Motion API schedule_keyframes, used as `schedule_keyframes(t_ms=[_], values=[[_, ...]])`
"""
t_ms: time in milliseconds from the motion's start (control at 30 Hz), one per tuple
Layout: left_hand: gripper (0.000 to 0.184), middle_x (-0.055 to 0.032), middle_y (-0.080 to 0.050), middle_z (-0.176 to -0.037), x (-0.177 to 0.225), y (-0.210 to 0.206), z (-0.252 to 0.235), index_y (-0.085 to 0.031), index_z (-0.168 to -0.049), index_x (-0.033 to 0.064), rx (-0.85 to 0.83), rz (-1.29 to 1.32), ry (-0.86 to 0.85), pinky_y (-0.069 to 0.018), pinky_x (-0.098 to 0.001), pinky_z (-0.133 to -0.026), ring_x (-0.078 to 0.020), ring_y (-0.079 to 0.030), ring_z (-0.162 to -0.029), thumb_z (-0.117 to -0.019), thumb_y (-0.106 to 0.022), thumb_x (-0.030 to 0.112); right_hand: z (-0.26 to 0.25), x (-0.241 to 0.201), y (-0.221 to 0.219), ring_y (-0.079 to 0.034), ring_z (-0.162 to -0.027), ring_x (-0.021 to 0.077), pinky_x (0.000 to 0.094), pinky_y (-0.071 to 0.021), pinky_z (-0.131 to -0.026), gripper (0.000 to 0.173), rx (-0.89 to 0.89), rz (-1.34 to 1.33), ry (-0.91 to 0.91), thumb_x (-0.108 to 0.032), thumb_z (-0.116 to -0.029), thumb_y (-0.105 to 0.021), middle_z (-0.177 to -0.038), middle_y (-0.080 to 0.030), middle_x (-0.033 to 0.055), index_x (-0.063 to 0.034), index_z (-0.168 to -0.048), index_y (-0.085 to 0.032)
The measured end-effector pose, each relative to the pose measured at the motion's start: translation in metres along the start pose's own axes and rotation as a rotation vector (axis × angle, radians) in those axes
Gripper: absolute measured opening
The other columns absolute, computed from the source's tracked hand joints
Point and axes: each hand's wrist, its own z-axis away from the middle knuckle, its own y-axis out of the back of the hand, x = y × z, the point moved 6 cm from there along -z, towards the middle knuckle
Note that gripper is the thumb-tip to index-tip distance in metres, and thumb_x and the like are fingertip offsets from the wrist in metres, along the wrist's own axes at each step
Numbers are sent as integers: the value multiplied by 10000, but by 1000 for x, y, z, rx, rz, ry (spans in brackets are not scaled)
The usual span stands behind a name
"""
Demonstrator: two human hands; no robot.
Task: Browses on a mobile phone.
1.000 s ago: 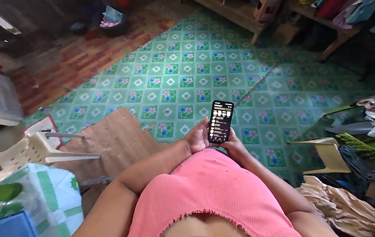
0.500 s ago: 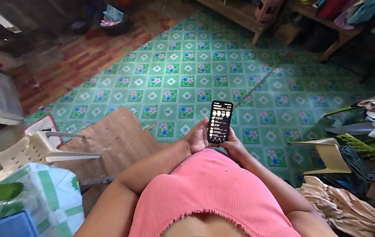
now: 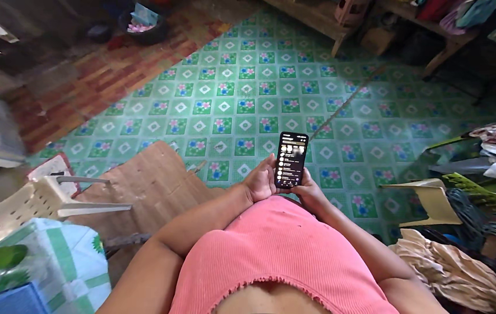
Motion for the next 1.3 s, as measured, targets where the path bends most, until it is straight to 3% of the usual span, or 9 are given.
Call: schedule_keyframes(t_ms=[167,300,367,567,800,967,1133,1300], values=[[704,-210,-581,-1383,0,-3,0,-409,-1494,147,-11,-39,-12,-535,-554,-981,-374,-626,-1202,-1058,-89,597,1,-3,0,-708,-1044,347,510,-619,-860,817,24,66,-20,205,-745,-502,-1249,-641,210,-81,-1468,-250],[654,-196,-594,-1344,1,-6,2,-375,-1502,136,26,-78,-35,-553,-530,-954,-345,-650,-1150,-1071,-115,552,0,-1,3,-727,-861,227,367,-617,-744,811,145,301,-114,19,-872,-606,-1113,-673,160,-145,-1536,-171],[633,-184,-575,-1373,2,-6,2,-353,-1523,149,29,-82,-39,-543,-528,-973,-333,-634,-1178,-1072,-163,552,-1,-2,3,-727,-839,213,354,-620,-738,806,201,378,-130,-28,-918,-641,-1110,-668,159,-137,-1548,-152],[623,-178,-564,-1388,3,-8,4,-347,-1525,153,29,-84,-53,-532,-518,-989,-320,-620,-1201,-1073,-190,554,-6,0,5,-725,-849,204,347,-620,-739,792,259,438,-151,-64,-949,-660,-1127,-657,165,-153,-1558,-162],[646,-192,-576,-1369,4,-2,4,-386,-1493,155,37,-41,-41,-535,-556,-967,-355,-625,-1188,-1070,-108,556,-5,0,-1,-729,-915,265,398,-632,-772,800,133,250,-105,40,-886,-582,-1208,-642,189,-119,-1542,-151],[668,-197,-560,-1400,4,-2,5,-371,-1513,172,-24,-39,-34,-536,-563,-975,-368,-619,-1207,-1053,-142,600,-5,-1,-2,-715,-1028,332,487,-637,-834,826,38,89,-53,142,-798,-507,-1280,-617,208,-77,-1513,-158],[650,-199,-575,-1373,6,-3,6,-401,-1489,156,-9,-34,-43,-543,-549,-958,-366,-627,-1187,-1068,-117,562,-4,-3,-6,-704,-1060,344,502,-629,-840,890,26,77,-34,224,-703,-534,-1283,-619,207,-75,-1470,-195],[671,-199,-593,-1361,4,-3,4,-437,-1470,151,-12,-44,-40,-530,-556,-981,-363,-628,-1193,-1058,-133,585,-4,-1,-2,-704,-1066,357,514,-622,-870,900,4,66,-33,239,-685,-491,-1280,-629,209,-89,-1472,-201]])
